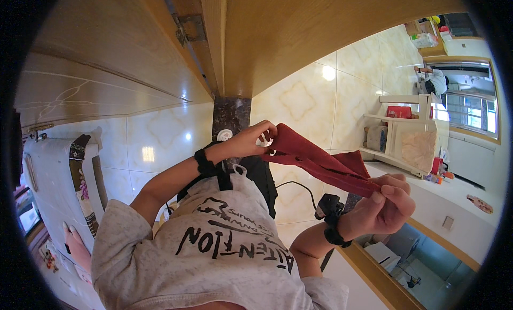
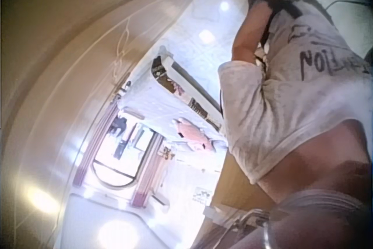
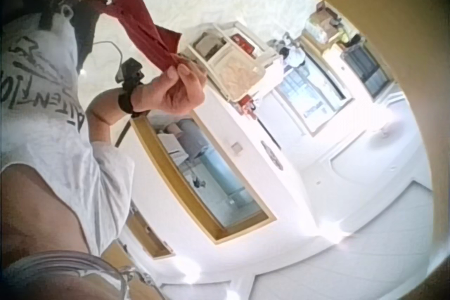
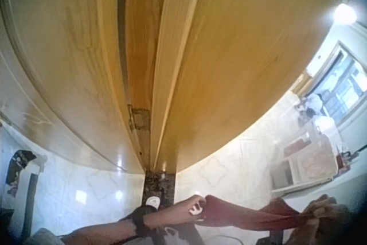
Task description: Cleaning the exterior surface of a wooden wardrobe door with a red cloth.
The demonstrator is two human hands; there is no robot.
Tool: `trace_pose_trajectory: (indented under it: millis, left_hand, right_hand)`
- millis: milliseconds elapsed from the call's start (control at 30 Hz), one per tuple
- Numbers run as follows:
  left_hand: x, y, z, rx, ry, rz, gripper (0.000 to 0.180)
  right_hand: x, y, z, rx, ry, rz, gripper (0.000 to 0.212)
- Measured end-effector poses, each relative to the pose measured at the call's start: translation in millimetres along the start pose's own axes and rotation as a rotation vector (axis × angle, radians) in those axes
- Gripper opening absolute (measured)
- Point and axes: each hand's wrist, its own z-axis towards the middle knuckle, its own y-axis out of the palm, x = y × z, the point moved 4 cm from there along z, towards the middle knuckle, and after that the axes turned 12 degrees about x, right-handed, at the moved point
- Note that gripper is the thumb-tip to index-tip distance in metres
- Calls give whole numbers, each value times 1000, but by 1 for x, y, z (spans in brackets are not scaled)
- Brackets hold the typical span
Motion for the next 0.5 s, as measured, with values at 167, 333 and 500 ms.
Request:
trace_pose_trajectory:
  millis: [167, 333, 500]
  left_hand:
    - [0, -7, 2, 67, 117, -62, 15]
    - [3, -16, -1, 68, 71, -114, 13]
    - [8, -20, -4, 46, 67, -163, 10]
  right_hand:
    - [1, -3, 1, 24, -10, -25, 16]
    - [2, -8, 5, 49, -11, -126, 11]
    - [10, -22, 8, 97, 29, -184, 10]
